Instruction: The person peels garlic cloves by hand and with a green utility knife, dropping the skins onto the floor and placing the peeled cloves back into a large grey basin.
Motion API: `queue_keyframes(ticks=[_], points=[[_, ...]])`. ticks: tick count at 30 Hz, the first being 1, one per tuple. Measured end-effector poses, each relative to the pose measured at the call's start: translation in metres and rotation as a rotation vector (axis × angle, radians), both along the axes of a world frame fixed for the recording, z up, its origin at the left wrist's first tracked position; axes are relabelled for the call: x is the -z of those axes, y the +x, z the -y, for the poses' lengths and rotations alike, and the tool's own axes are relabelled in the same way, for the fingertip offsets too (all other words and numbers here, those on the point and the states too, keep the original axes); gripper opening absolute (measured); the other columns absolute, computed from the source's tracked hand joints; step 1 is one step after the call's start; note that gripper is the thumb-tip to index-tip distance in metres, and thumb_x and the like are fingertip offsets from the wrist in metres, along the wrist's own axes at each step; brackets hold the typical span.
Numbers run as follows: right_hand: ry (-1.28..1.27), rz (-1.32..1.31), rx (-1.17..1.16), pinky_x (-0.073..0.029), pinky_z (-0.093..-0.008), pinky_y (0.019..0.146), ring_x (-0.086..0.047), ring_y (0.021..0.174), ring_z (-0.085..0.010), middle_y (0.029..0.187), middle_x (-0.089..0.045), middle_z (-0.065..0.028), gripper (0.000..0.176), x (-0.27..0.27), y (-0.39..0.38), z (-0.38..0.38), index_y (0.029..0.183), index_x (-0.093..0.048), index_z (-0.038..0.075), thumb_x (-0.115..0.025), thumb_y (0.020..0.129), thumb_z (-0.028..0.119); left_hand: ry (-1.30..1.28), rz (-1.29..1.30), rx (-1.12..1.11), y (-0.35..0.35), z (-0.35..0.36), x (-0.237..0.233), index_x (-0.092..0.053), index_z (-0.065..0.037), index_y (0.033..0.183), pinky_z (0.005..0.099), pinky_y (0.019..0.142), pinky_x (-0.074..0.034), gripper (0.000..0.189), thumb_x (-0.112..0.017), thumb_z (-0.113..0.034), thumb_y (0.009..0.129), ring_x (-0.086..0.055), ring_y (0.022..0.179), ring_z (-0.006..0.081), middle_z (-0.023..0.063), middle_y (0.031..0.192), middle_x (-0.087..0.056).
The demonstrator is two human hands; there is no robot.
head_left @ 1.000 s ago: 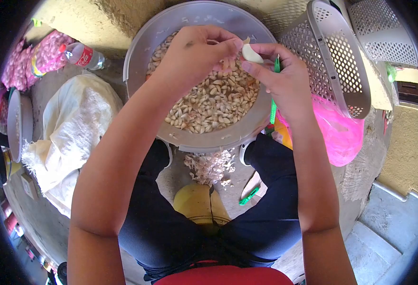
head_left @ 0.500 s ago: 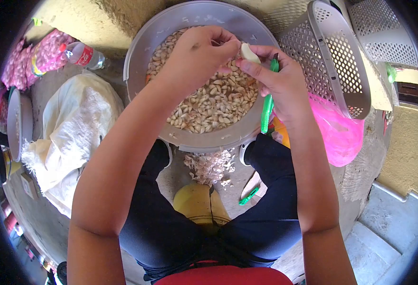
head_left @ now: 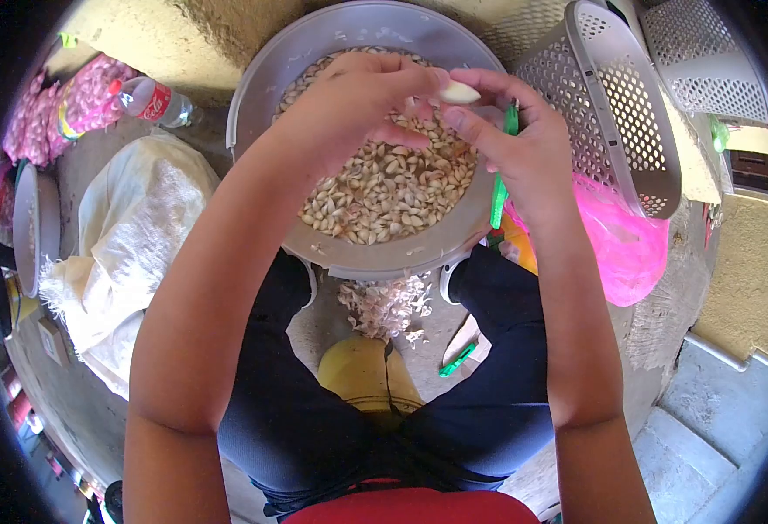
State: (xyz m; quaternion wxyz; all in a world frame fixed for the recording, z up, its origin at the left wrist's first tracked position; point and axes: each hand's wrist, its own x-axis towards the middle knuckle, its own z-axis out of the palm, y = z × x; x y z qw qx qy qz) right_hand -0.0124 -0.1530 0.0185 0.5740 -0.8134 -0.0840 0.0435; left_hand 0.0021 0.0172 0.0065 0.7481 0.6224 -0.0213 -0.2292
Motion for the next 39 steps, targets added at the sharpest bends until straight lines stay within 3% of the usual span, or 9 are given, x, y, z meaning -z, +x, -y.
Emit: queue_keyframes(ticks=[5,14,23,29,38,39], points=[[-0.084,0.178,0.006,-0.044,-0.0236,0.067,-0.056,0.072,-0.0094,0.079,-0.063,-0.0043,0.02,0.003,0.002,0.002,0.093,-0.063,0.007,-0.064,0.073,0.01,-0.024,-0.008,-0.025,0.003,-0.002,0.003,-0.057,-0.001,0.097,0.0272,0.066,-0.053,0.027,-0.052,-0.025,0.085,-0.051,0.07,0.0059,-0.0002,0.077,-0.051],[-0.246,0.235,0.065,-0.042,-0.0247,0.058,-0.049,0.059,-0.0106,0.068,-0.059,-0.0072,0.012,0.0,-0.001,0.002,0.083,-0.061,0.004,-0.063,0.073,0.01,-0.05,0.007,-0.015,0.004,-0.002,0.004,-0.057,0.0,0.093,0.022,0.072,-0.05,0.025,-0.055,-0.023,0.084,-0.055,0.071,0.0068,0.0011,0.076,-0.053],[-0.335,0.353,0.037,-0.044,-0.0369,0.069,-0.055,0.078,-0.0336,0.082,-0.057,-0.016,0.011,0.007,-0.001,-0.001,0.086,-0.053,0.001,-0.056,0.076,0.004,-0.139,0.022,-0.075,0.002,0.004,0.012,-0.057,0.001,0.091,0.0235,0.075,-0.049,0.022,-0.056,-0.02,0.083,-0.057,0.073,0.0096,0.0031,0.077,-0.055],[-0.336,0.471,0.051,-0.044,-0.0363,0.069,-0.056,0.077,-0.0328,0.08,-0.055,-0.0154,0.013,0.012,-0.004,-0.006,0.083,-0.052,0.002,-0.058,0.071,0.001,-0.482,-0.154,-0.157,0.001,0.01,0.018,-0.055,0.003,0.094,0.0259,0.074,-0.05,0.021,-0.053,-0.016,0.084,-0.058,0.075,0.0134,0.0078,0.082,-0.058],[-0.277,0.35,0.016,-0.045,-0.0343,0.069,-0.057,0.076,-0.0306,0.081,-0.058,-0.0146,0.013,0.01,-0.011,-0.014,0.083,-0.055,0.001,-0.059,0.072,0.005,-0.474,-0.131,-0.2,0.0,0.013,0.026,-0.053,0.003,0.101,0.0238,0.076,-0.049,0.024,-0.051,-0.015,0.085,-0.058,0.083,0.0132,0.0089,0.092,-0.06],[-0.284,0.335,0.01,-0.044,-0.0308,0.067,-0.055,0.074,-0.0235,0.079,-0.058,-0.0106,0.012,0.01,-0.011,-0.015,0.083,-0.056,0.001,-0.059,0.073,0.006,-0.472,-0.144,-0.208,-0.001,0.014,0.024,-0.053,0.003,0.101,0.0238,0.076,-0.049,0.024,-0.051,-0.015,0.085,-0.058,0.084,0.0132,0.0088,0.092,-0.06]])
